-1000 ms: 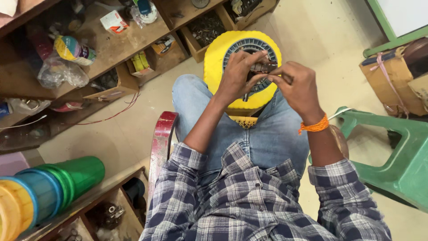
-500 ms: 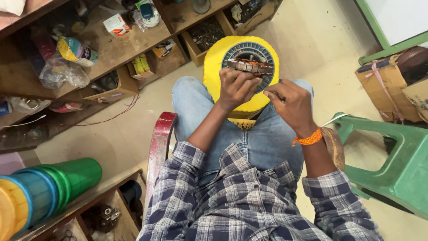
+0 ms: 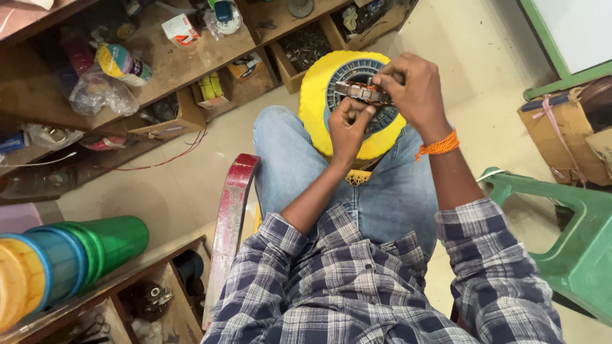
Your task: The person sits in a chair with a small electric motor armature resting on their lap and reworks its copper windings and commutator by hand, pressing and repositioning wires around the component. Near the end they pick up a green-handled screwdriver and work on the armature with it.
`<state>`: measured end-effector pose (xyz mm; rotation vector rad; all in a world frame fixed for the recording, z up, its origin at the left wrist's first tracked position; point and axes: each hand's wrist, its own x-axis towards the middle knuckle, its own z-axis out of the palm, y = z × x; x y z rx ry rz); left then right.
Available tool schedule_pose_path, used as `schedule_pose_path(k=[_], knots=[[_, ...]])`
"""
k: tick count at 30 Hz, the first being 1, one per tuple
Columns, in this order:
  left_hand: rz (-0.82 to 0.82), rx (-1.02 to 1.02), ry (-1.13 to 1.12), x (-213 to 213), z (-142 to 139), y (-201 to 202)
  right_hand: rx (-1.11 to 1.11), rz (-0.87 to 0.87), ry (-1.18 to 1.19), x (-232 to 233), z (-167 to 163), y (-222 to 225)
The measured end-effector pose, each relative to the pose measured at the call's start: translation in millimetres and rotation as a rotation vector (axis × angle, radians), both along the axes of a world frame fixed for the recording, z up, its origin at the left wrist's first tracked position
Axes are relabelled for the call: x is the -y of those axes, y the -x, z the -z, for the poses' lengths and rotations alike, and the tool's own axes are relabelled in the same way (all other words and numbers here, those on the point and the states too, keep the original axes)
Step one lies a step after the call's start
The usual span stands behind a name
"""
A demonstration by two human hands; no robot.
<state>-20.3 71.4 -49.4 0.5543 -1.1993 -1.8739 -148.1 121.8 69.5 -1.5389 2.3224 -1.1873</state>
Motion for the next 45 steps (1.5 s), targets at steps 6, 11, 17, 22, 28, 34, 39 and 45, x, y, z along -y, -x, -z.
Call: schedule_pose_path(k=[6,11,17,22,28,34,39,45], knots=[[0.007,-0.005,-0.119,-2,1,0,0.094,-0.03,-0.018,3,9,14],[-0.025,-0.013,-0.112,-3,-1,-1,0.301,0.056,-0.092,4,18,21],[-0.251,0.311,0.398,-6,-33,-13,0.349,0.117,-0.097,-5,28,26],[-0.216,0.226,1.199,32,-59,-24,0.41,0.154,-0.098,-30,20,25],[0.141,0.166,1.181,64,-60,-13,0.382,0.132,-0.108,-56,-2,2],[0.157,0.184,1.192,64,-55,-14,0.056,0.066,-0.038,-62,-3,-28],[0.206,0.176,1.311,71,-60,-15,-0.138,-0.021,0.026,-60,3,-37],[0.119,0.165,1.475,72,-59,-20,-0.179,-0.052,0.023,-63,15,-52]])
